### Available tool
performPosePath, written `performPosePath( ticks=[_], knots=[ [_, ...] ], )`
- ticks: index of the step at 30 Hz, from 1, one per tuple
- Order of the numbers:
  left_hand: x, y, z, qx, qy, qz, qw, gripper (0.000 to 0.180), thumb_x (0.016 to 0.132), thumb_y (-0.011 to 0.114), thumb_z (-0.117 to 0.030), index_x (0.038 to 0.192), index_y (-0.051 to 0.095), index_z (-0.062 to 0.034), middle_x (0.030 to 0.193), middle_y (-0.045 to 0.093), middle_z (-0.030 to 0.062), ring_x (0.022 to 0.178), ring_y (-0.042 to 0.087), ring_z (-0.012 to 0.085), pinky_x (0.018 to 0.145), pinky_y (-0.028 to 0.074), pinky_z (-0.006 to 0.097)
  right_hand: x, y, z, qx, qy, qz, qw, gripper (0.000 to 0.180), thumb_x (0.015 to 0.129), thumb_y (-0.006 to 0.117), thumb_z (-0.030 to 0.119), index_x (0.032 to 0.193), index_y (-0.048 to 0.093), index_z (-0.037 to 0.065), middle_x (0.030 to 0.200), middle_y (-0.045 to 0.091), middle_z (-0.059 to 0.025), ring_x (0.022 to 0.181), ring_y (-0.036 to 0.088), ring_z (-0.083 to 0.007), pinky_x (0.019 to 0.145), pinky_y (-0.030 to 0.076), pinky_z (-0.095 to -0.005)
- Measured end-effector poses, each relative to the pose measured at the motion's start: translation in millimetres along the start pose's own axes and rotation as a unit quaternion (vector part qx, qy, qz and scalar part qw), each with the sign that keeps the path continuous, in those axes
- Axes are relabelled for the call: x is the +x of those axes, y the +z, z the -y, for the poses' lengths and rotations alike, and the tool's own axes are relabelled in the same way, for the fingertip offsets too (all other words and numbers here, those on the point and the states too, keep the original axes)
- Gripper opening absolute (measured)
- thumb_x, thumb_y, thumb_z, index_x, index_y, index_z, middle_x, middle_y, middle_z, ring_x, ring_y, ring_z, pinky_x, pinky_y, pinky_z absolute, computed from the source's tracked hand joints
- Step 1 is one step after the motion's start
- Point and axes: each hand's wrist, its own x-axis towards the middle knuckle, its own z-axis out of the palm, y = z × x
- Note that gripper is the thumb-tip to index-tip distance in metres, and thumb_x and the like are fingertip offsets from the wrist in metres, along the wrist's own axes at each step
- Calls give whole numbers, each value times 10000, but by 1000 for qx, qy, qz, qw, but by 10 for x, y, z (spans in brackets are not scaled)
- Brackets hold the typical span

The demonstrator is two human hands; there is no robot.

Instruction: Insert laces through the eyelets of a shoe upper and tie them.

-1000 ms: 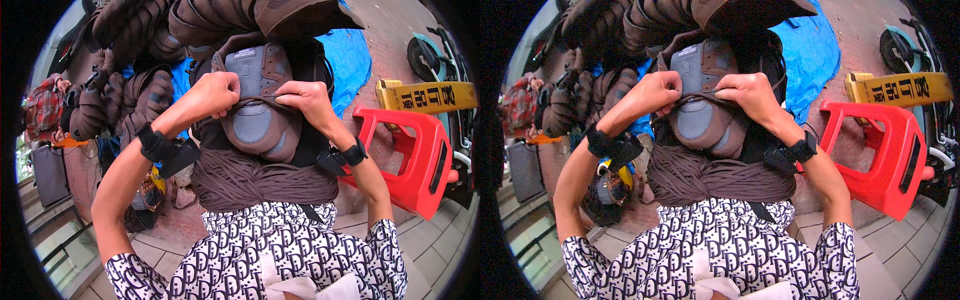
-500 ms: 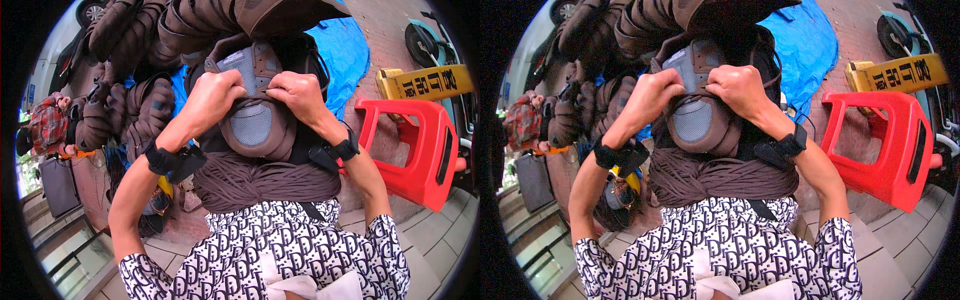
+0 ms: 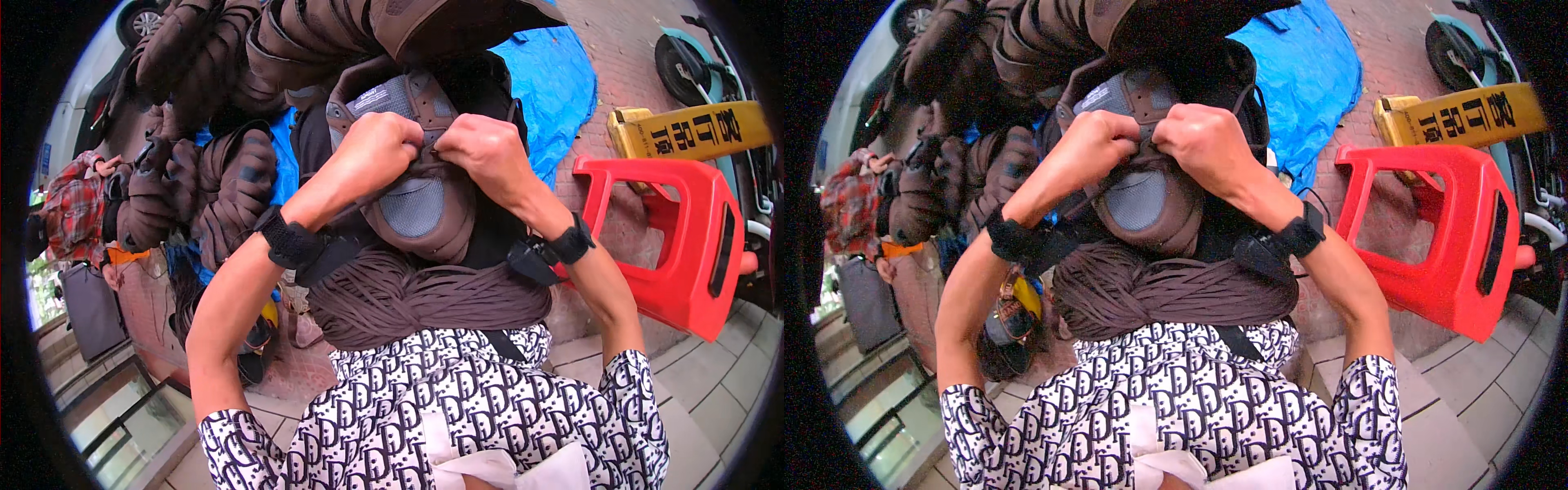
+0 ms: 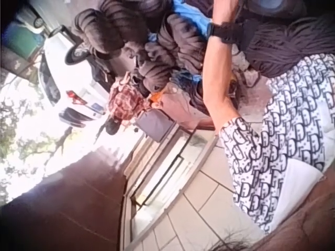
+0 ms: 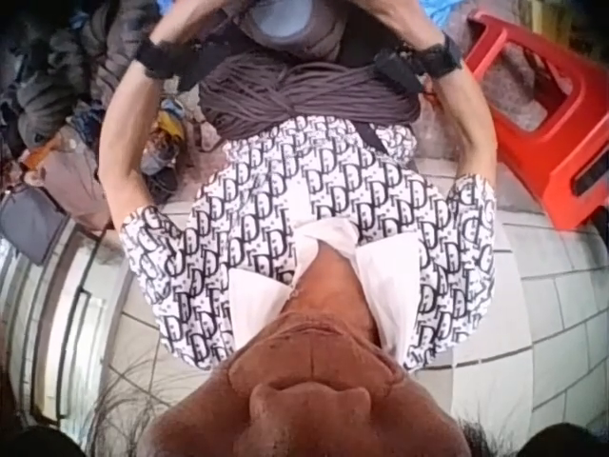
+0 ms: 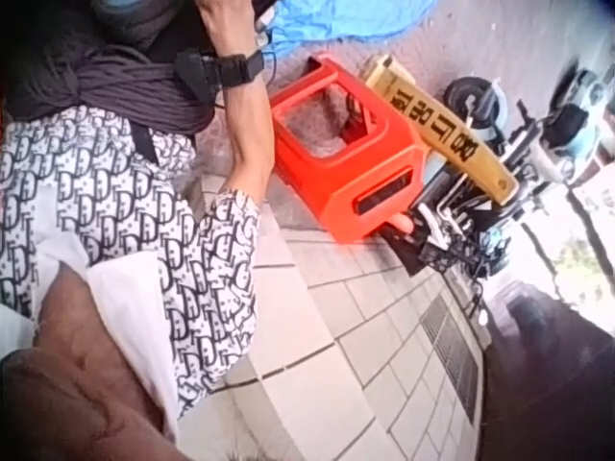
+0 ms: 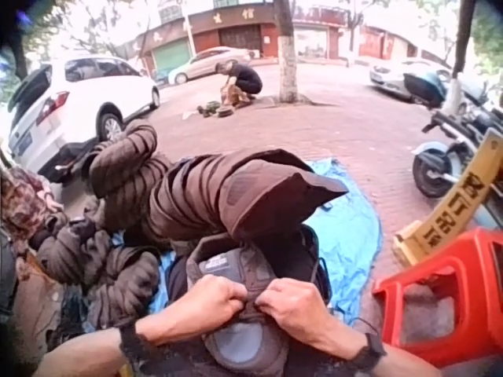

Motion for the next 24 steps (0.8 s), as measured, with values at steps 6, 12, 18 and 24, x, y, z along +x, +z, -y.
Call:
performPosePath(
  ticks=[6, 12, 18, 24],
  knots=[
    [-4, 49, 150, 103, 119, -24, 987, 133, 728, 527, -98, 790, 584, 5, 707, 554, 215, 667, 573, 360, 584, 445, 387, 124, 12, 67, -16, -33, 35, 999, 120, 675, 599, 151, 772, 574, 86, 642, 532, -67, 615, 563, -225, 519, 457, -330],
    [-370, -62, 85, 129, 119, -91, 980, 96, 756, 523, -63, 812, 568, 0, 637, 547, 179, 586, 573, 299, 525, 431, 350, 338, 44, -29, 117, 5, 168, 979, 313, 705, 617, 150, 1012, 604, 87, 768, 586, -84, 683, 560, -170, 622, 448, -276],
    [-964, -273, -99, -375, 1, -110, 920, 115, 773, 490, 41, 826, 587, 7, 688, 538, 19, 539, 505, 66, 493, 408, 195, 446, 52, 79, 110, 37, 151, 982, 286, 695, 598, 223, 962, 610, 121, 815, 607, -64, 756, 586, -229, 644, 477, -330],
    [-881, -162, -113, -157, 185, -121, 963, 111, 778, 486, 73, 807, 569, 6, 789, 574, 73, 604, 569, 129, 541, 451, 233, 650, 58, 309, 176, -172, 277, 929, 190, 706, 581, 141, 863, 613, 39, 736, 557, -82, 680, 537, -241, 594, 444, -309]
  ],
)
